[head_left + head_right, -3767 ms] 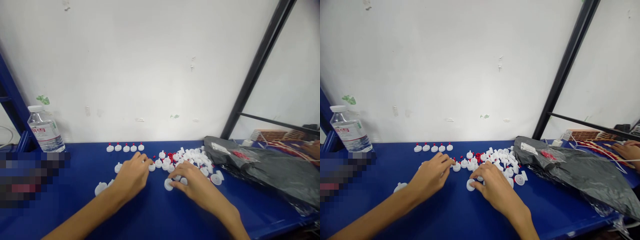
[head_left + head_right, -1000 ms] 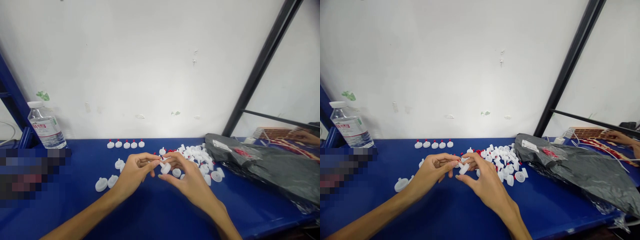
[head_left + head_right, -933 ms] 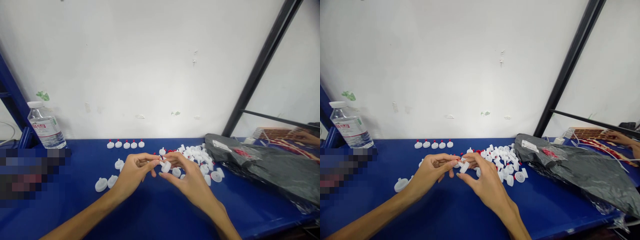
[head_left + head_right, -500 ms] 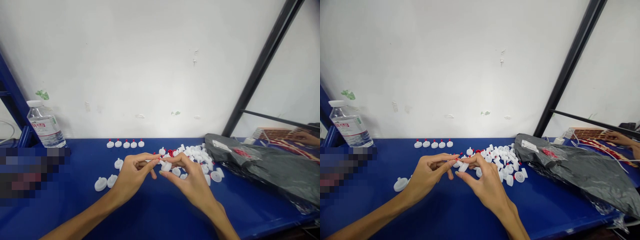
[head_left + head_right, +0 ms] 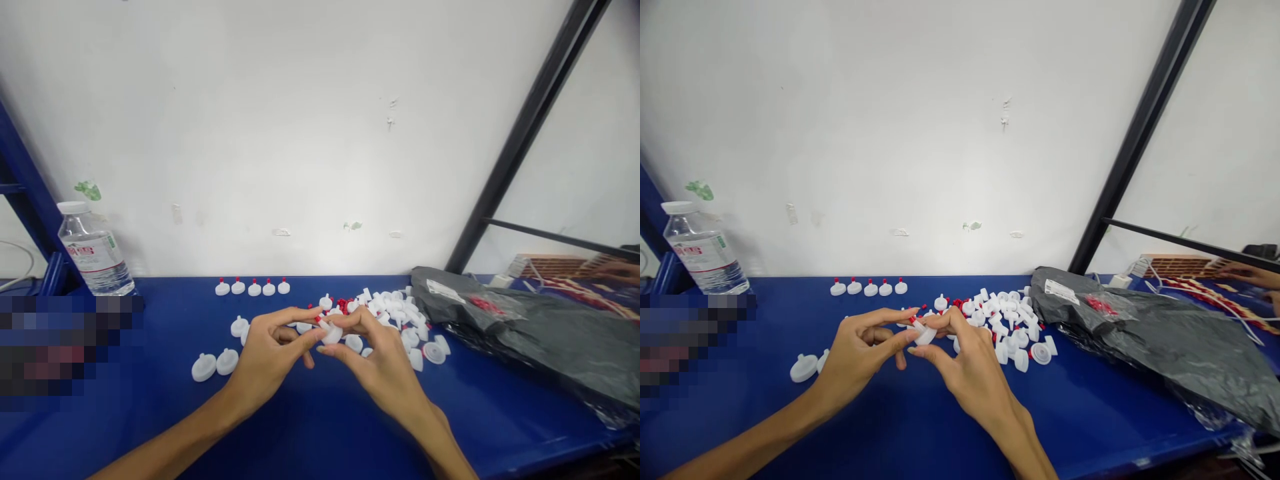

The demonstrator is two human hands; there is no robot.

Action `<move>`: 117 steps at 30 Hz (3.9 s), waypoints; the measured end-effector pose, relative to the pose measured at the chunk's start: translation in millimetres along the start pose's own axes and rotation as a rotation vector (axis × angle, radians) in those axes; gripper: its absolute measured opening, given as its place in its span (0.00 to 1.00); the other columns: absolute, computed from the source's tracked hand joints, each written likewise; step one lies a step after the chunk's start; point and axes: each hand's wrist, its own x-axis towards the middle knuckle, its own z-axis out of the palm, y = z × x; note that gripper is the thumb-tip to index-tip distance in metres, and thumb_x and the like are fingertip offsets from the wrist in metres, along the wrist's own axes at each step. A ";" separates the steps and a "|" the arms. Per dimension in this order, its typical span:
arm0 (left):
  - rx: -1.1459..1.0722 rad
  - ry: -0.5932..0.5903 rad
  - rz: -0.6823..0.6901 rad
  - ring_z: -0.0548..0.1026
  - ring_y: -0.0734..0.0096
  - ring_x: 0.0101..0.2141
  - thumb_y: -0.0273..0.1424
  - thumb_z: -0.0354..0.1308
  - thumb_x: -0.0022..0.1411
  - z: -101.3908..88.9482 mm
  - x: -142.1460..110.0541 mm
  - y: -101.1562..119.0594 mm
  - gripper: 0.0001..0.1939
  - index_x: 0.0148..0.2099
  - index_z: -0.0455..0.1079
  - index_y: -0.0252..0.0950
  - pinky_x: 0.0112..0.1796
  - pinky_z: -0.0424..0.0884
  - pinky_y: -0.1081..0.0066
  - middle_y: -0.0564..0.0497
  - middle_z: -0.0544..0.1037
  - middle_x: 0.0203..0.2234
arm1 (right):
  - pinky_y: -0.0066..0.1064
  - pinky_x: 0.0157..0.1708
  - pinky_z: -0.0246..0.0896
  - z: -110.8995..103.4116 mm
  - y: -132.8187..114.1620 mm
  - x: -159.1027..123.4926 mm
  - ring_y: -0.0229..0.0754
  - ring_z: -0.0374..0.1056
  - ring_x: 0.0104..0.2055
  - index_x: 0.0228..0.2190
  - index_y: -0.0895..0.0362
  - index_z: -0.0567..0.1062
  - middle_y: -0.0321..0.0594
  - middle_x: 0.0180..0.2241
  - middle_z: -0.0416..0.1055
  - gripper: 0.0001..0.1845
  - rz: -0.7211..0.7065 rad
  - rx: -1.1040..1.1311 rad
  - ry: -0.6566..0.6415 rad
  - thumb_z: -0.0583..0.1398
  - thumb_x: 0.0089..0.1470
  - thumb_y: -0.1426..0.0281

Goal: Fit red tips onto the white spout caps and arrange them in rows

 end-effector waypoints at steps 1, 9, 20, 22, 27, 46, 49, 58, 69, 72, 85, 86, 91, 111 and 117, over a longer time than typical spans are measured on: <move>-0.004 0.002 -0.003 0.74 0.72 0.17 0.39 0.70 0.56 0.2 -0.2 0.5 0.19 0.47 0.80 0.35 0.21 0.65 0.74 0.54 0.77 0.16 | 0.33 0.45 0.68 0.2 -0.1 0.0 0.44 0.76 0.46 0.40 0.51 0.74 0.35 0.42 0.80 0.11 -0.006 0.002 -0.003 0.68 0.57 0.64; -0.009 0.034 -0.001 0.71 0.75 0.15 0.40 0.70 0.55 0.1 -0.1 -0.5 0.17 0.44 0.82 0.36 0.18 0.61 0.75 0.53 0.78 0.18 | 0.34 0.47 0.67 1.9 -2.6 -1.3 0.46 0.76 0.48 0.39 0.51 0.72 0.36 0.43 0.80 0.10 0.009 0.026 -0.038 0.67 0.58 0.63; 0.030 -0.031 -0.007 0.69 0.75 0.17 0.42 0.70 0.56 -6.7 3.7 -1.7 0.20 0.46 0.81 0.35 0.21 0.62 0.74 0.56 0.72 0.16 | 0.37 0.49 0.70 3.2 -1.7 0.0 0.45 0.77 0.47 0.40 0.51 0.73 0.36 0.42 0.80 0.11 0.012 0.064 -0.041 0.68 0.57 0.63; 0.042 -0.030 0.006 0.69 0.76 0.18 0.41 0.70 0.55 -9.5 5.9 4.0 0.19 0.46 0.81 0.35 0.22 0.63 0.74 0.55 0.73 0.16 | 0.37 0.49 0.71 3.0 -2.6 0.9 0.45 0.76 0.47 0.42 0.50 0.73 0.36 0.43 0.79 0.14 0.021 0.037 -0.029 0.68 0.56 0.62; 0.150 0.146 0.130 0.69 0.74 0.18 0.41 0.68 0.56 -29.5 21.9 22.3 0.19 0.46 0.81 0.34 0.22 0.63 0.74 0.56 0.72 0.15 | 0.40 0.53 0.69 -0.3 -5.3 2.8 0.46 0.75 0.51 0.48 0.49 0.72 0.39 0.47 0.78 0.14 0.039 -0.017 0.031 0.62 0.62 0.61; 1.117 0.135 -0.211 0.80 0.62 0.30 0.30 0.62 0.47 -190.4 87.7 -41.0 0.07 0.32 0.77 0.39 0.27 0.65 0.73 0.51 0.83 0.29 | 0.35 0.47 0.63 -8.3 -8.3 3.0 0.44 0.73 0.45 0.40 0.47 0.75 0.32 0.40 0.78 0.06 -0.009 -0.163 -0.010 0.57 0.65 0.66; 1.115 0.126 -0.235 0.79 0.64 0.28 0.30 0.60 0.48 -190.2 89.5 -45.5 0.09 0.35 0.77 0.38 0.27 0.66 0.73 0.51 0.83 0.30 | 0.35 0.48 0.62 -7.3 -7.4 2.5 0.44 0.73 0.45 0.40 0.46 0.75 0.31 0.40 0.78 0.06 -0.005 -0.176 -0.018 0.57 0.65 0.66; 1.222 0.168 -0.227 0.79 0.60 0.35 0.33 0.61 0.49 -182.4 89.4 -38.2 0.19 0.46 0.74 0.38 0.31 0.66 0.71 0.48 0.82 0.36 | 0.36 0.50 0.61 -5.7 -3.3 1.9 0.44 0.73 0.47 0.41 0.46 0.75 0.31 0.41 0.79 0.07 -0.010 -0.211 -0.018 0.57 0.65 0.67; 1.249 -0.159 -0.192 0.76 0.62 0.30 0.43 0.55 0.59 -109.2 61.2 13.2 0.13 0.36 0.76 0.42 0.28 0.62 0.68 0.50 0.81 0.31 | 0.37 0.51 0.63 -4.3 -0.5 1.1 0.44 0.72 0.48 0.41 0.46 0.76 0.31 0.41 0.78 0.08 0.000 -0.227 -0.025 0.57 0.65 0.68; 1.275 -0.219 -0.234 0.76 0.62 0.30 0.39 0.57 0.56 -113.3 60.4 5.3 0.09 0.35 0.76 0.42 0.27 0.61 0.69 0.51 0.81 0.31 | 0.37 0.51 0.63 -3.7 0.2 1.2 0.45 0.72 0.47 0.42 0.45 0.75 0.31 0.40 0.78 0.08 -0.006 -0.233 -0.026 0.57 0.65 0.68; 0.737 -0.211 -0.129 0.69 0.73 0.20 0.39 0.59 0.59 -104.2 58.6 24.7 0.15 0.45 0.77 0.39 0.27 0.65 0.72 0.55 0.75 0.24 | 0.39 0.51 0.63 -0.6 -0.8 2.9 0.45 0.73 0.45 0.46 0.45 0.75 0.32 0.37 0.78 0.10 0.005 -0.256 0.016 0.57 0.65 0.68; 0.625 -0.233 -0.133 0.67 0.75 0.18 0.40 0.59 0.60 -97.8 55.6 27.8 0.16 0.47 0.76 0.39 0.25 0.63 0.73 0.56 0.73 0.21 | 0.39 0.52 0.63 0.3 -1.6 2.4 0.45 0.73 0.45 0.48 0.44 0.74 0.32 0.38 0.78 0.11 0.005 -0.246 0.011 0.57 0.65 0.67; 0.115 -0.293 -0.249 0.55 0.82 0.15 0.40 0.63 0.60 -50.6 40.3 34.1 0.13 0.43 0.69 0.38 0.18 0.46 0.78 0.62 0.63 0.15 | 0.41 0.50 0.65 7.8 -8.1 -2.0 0.47 0.73 0.48 0.62 0.40 0.63 0.36 0.47 0.77 0.30 0.060 -0.195 -0.103 0.62 0.61 0.56; 0.935 -0.450 -0.485 0.74 0.69 0.23 0.48 0.69 0.40 -37.9 146.1 -20.1 0.22 0.24 0.69 0.35 0.20 0.58 0.75 0.50 0.78 0.22 | 0.33 0.37 0.65 -9.5 -2.4 9.8 0.43 0.73 0.34 0.48 0.50 0.76 0.36 0.33 0.77 0.13 0.049 -0.232 0.288 0.60 0.62 0.64; 0.921 -0.411 -0.463 0.74 0.69 0.25 0.38 0.67 0.42 -34.4 148.1 -28.2 0.12 0.22 0.72 0.35 0.20 0.59 0.76 0.52 0.75 0.18 | 0.32 0.37 0.64 -9.7 -1.8 9.1 0.41 0.73 0.34 0.48 0.50 0.76 0.35 0.34 0.76 0.13 0.057 -0.236 0.281 0.61 0.61 0.64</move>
